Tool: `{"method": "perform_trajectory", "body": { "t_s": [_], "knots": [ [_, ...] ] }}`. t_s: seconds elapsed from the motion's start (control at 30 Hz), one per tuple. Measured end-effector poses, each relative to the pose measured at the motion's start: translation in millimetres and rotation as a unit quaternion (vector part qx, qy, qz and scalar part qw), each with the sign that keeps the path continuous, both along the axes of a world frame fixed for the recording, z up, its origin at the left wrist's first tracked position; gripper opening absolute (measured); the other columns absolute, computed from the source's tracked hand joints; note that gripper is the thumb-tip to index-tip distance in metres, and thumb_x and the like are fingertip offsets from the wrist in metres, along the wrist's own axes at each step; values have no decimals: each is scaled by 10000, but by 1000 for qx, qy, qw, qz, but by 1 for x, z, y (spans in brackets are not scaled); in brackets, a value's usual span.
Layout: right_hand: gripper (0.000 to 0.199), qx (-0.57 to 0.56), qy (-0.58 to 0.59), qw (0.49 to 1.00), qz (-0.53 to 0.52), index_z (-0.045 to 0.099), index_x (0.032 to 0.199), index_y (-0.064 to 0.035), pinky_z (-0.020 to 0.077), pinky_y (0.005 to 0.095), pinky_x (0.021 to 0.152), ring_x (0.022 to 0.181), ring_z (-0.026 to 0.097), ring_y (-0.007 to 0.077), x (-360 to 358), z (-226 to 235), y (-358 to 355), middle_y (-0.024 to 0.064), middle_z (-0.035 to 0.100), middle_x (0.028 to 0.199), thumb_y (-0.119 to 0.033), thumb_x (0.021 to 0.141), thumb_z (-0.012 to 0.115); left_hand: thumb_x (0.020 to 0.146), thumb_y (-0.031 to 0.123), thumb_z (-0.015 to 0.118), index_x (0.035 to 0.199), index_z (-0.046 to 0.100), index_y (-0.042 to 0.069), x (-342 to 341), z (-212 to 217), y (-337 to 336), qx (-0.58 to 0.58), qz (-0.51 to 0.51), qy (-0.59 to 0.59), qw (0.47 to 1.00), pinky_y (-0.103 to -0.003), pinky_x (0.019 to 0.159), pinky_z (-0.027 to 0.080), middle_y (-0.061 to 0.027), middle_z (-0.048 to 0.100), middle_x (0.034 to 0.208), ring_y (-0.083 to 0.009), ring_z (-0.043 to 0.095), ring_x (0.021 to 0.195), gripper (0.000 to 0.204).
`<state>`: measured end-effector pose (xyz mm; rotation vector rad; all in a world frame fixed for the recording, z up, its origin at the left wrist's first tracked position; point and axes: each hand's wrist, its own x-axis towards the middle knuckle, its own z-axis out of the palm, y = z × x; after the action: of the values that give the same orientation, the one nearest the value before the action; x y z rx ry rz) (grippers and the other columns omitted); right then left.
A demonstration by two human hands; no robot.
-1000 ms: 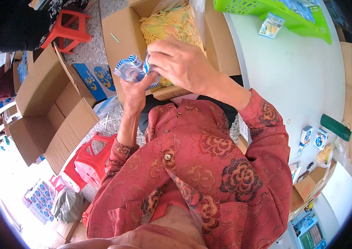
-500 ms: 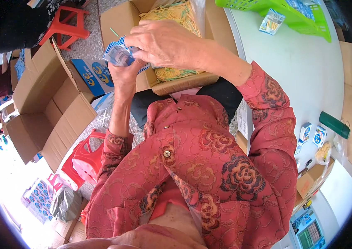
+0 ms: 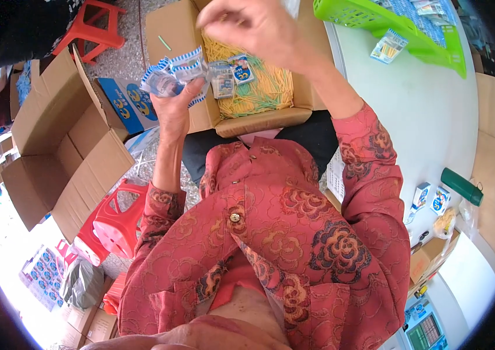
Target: Packing items into blue bags and placing them into a box with shredded paper padding.
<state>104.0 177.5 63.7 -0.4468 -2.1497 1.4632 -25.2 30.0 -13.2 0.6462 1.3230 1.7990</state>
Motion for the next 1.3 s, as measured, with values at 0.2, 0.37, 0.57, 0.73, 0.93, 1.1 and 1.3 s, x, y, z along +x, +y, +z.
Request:
{"method": "perform_trajectory", "body": {
  "t_s": [0.2, 0.37, 0.57, 0.73, 0.93, 1.1, 1.3],
  "knots": [
    [174, -121, -167, 972, -114, 595, 951, -29, 432, 188, 569, 622, 523, 50, 10, -144, 60, -22, 566, 723, -150, 826, 581, 662, -26, 719, 895, 569, 11, -5, -13, -15, -33, 10, -6, 999, -247, 660, 492, -41, 617, 842, -113, 591, 752, 279],
    [143, 23, -191, 963, -188, 624, 868, -25, 469, 259, 585, 647, 587, 105, 13, -256, 63, 47, 624, 699, -130, 773, 605, 665, -25, 718, 913, 574, -1, -7, -16, -22, -45, 20, -23, 999, -254, 676, 492, -56, 622, 856, -118, 590, 757, 288],
    [208, 87, -301, 935, -165, 620, 854, -17, 482, 363, 649, 726, 618, 277, -13, -300, 76, 149, 627, 783, -187, 736, 637, 673, -12, 711, 892, 558, 4, -8, -27, -29, -94, 7, -30, 995, -258, 670, 497, -51, 611, 853, -116, 584, 745, 267],
    [244, 118, -378, 894, -211, 619, 865, -24, 473, 414, 689, 783, 598, 338, -38, -296, 74, 184, 614, 824, -229, 732, 629, 663, -9, 717, 889, 545, 23, -6, -30, -26, -126, -1, -23, 992, -247, 658, 485, -37, 600, 839, -106, 574, 750, 286],
    [316, 126, -396, 890, -186, 576, 953, -16, 476, 440, 701, 798, 595, 359, -46, -311, 74, 209, 606, 827, -223, 720, 625, 612, -47, 728, 917, 530, 37, -3, -36, -20, -137, -1, -44, 990, -262, 674, 497, -26, 572, 841, -128, 575, 762, 374],
    [180, 169, -449, 859, -176, 562, 900, 23, 508, 405, 640, 762, 615, 346, -61, -324, 73, 205, 602, 866, -70, 752, 516, 662, 17, 740, 889, 502, 53, 0, -36, -16, -158, -7, -43, 986, -221, 614, 460, -1, 556, 798, -70, 531, 709, 331],
    [157, 216, -420, 864, -177, 578, 874, 14, 509, 392, 630, 749, 619, 336, -68, -330, 70, 207, 603, 850, -83, 759, 531, 672, 8, 732, 894, 497, 53, 2, -33, -15, -148, 0, -50, 988, -222, 618, 459, 1, 548, 805, -69, 526, 716, 327]
  ]
}}
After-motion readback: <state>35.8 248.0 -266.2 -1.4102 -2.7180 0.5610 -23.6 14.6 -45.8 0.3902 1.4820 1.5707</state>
